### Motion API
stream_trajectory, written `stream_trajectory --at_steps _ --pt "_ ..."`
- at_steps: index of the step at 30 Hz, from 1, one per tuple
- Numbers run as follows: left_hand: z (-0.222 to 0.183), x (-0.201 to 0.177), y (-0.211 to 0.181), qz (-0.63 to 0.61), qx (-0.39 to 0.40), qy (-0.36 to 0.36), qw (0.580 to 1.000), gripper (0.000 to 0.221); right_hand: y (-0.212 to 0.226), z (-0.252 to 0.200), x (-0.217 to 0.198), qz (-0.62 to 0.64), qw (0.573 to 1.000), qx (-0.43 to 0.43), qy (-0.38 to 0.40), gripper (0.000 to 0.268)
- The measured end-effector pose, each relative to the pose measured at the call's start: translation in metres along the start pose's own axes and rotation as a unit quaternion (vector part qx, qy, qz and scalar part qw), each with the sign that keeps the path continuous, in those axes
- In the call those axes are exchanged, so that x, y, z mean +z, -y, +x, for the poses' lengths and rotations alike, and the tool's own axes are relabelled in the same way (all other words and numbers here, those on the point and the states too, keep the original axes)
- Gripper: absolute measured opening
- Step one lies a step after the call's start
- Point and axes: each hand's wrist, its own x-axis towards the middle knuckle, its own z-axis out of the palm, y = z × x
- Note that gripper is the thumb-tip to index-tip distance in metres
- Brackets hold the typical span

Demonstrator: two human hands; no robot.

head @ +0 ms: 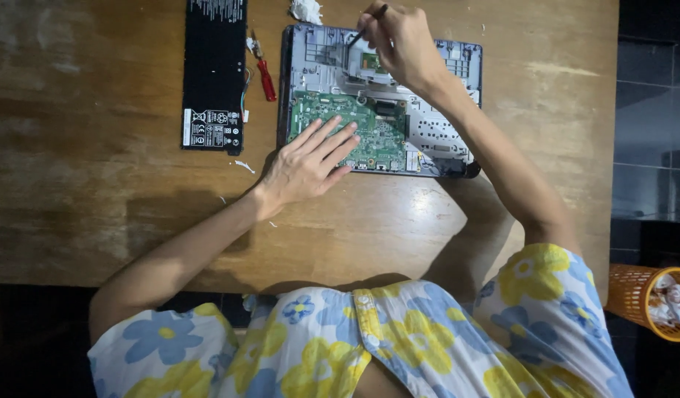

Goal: Disassembling and reassembling internal laptop components including the battery and internal frame using a screwdriver.

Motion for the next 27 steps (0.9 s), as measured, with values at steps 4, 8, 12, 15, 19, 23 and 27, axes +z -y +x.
stream_trajectory --at_steps 4,8,12,15,19,23,27 --pt "-0.003 0.005 0.001 -0.001 -0.001 0.009 1.000 0.045 0.024 0.000 -0.010 0.049 0.999 -0.010 0.001 0.036" --pt "0.000 0.000 0.000 0.001 -0.001 0.016 1.000 0.045 0.025 -0.003 -0.003 0.038 0.999 -0.023 0.002 0.031" --pt "-0.001 0.001 0.001 -0.004 -0.002 0.015 1.000 0.043 0.033 0.001 0.006 0.075 0.997 -0.007 0.030 0.033" --pt "0.001 -0.002 -0.001 -0.002 -0.001 0.011 1.000 0.042 0.034 0.004 0.019 0.065 0.997 -0.035 0.026 0.033" --pt "0.000 0.001 0.001 -0.001 0.001 0.001 1.000 0.042 0.037 0.010 0.019 -0.022 0.996 -0.072 0.055 0.035" --pt "0.000 0.000 0.001 0.005 0.002 0.008 1.000 0.042 0.028 0.013 0.021 0.000 0.996 -0.070 0.063 0.034" --pt "-0.001 0.002 0.001 0.004 0.003 0.009 1.000 0.043 0.024 0.007 0.019 -0.017 0.998 -0.043 0.036 0.029"
